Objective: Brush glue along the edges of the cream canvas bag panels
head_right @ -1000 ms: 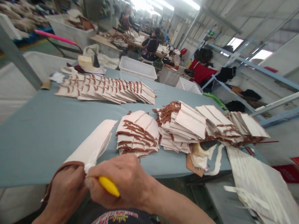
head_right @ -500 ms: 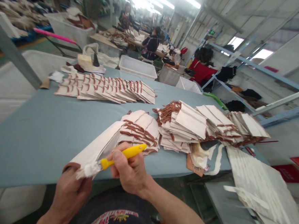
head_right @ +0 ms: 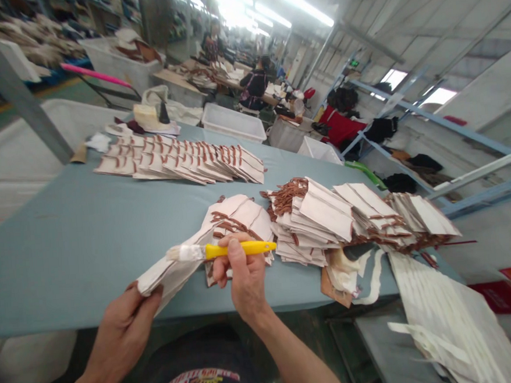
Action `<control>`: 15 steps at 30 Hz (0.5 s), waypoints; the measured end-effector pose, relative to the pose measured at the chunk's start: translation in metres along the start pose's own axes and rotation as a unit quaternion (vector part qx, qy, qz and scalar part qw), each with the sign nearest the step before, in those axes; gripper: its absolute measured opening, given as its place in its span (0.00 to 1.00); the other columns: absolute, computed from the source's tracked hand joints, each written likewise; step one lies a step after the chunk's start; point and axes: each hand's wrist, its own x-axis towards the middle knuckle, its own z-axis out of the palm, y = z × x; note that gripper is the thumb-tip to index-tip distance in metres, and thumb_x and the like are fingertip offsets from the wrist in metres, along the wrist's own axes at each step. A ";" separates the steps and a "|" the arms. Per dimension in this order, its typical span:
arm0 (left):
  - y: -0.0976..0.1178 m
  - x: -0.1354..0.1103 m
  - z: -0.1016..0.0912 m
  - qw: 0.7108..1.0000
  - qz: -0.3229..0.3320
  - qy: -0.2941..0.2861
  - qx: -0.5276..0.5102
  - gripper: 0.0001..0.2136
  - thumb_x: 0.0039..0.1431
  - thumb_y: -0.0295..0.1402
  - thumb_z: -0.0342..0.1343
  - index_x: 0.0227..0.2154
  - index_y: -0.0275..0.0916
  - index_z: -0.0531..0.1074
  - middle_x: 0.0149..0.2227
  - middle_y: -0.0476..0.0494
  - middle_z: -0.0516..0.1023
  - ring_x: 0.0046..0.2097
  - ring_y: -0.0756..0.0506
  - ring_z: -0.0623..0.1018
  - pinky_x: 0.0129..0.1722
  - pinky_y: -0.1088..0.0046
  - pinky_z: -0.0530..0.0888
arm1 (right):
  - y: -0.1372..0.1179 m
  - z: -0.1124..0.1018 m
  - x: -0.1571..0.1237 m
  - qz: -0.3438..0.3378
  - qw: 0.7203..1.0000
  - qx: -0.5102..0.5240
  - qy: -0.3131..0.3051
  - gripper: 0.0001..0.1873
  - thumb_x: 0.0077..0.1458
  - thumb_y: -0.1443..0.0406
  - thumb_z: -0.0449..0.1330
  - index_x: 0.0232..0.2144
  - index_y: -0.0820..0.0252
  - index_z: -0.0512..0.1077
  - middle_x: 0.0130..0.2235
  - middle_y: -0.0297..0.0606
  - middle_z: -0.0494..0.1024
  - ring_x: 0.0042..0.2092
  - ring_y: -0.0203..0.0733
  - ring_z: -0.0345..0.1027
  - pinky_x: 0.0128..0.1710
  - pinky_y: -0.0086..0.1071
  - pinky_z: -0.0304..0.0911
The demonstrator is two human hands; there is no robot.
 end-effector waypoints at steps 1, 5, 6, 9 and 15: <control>0.001 0.004 -0.003 0.999 -0.029 -0.016 -0.022 0.13 0.72 0.33 0.53 0.31 0.42 0.78 0.28 0.49 0.82 0.29 0.44 0.84 0.29 0.75 0.79 | 0.000 -0.005 0.001 -0.030 0.999 -0.029 -0.003 0.22 0.71 0.43 0.63 0.40 0.55 0.75 0.17 0.23 0.73 0.15 0.31 0.58 0.16 0.23 0.60; 0.004 0.019 -0.016 0.972 -0.150 -0.112 -0.142 0.16 0.68 0.42 0.55 0.35 0.41 0.85 0.31 0.47 0.87 0.32 0.41 0.86 0.33 0.73 0.83 | -0.002 -0.022 0.008 -0.181 0.957 -0.206 -0.095 0.13 0.79 0.55 0.56 0.51 0.53 0.78 0.25 0.29 0.83 0.20 0.33 0.71 0.23 0.25 0.69; 0.004 0.022 -0.018 0.965 -0.158 -0.133 -0.159 0.16 0.68 0.43 0.55 0.35 0.41 0.86 0.31 0.47 0.87 0.32 0.41 0.85 0.33 0.73 0.83 | -0.003 -0.025 0.011 -0.233 0.930 -0.258 -0.117 0.12 0.79 0.59 0.56 0.52 0.53 0.78 0.29 0.31 0.86 0.24 0.35 0.76 0.28 0.27 0.73; 0.000 0.027 -0.021 0.957 -0.143 -0.171 -0.187 0.16 0.68 0.44 0.57 0.34 0.42 0.87 0.29 0.49 0.86 0.29 0.42 0.84 0.29 0.75 0.81 | -0.006 -0.026 0.021 -0.351 0.835 -0.392 -0.160 0.07 0.76 0.61 0.61 0.49 0.54 0.80 0.38 0.39 0.90 0.37 0.42 0.85 0.42 0.33 0.78; -0.029 0.025 -0.012 0.961 -0.062 -0.191 -0.190 0.16 0.71 0.48 0.59 0.38 0.47 0.88 0.30 0.49 0.87 0.31 0.40 0.87 0.33 0.73 0.84 | -0.003 -0.011 0.028 -0.310 0.727 -0.543 -0.285 0.15 0.72 0.50 0.67 0.48 0.53 0.79 0.36 0.36 0.89 0.36 0.43 0.83 0.35 0.33 0.68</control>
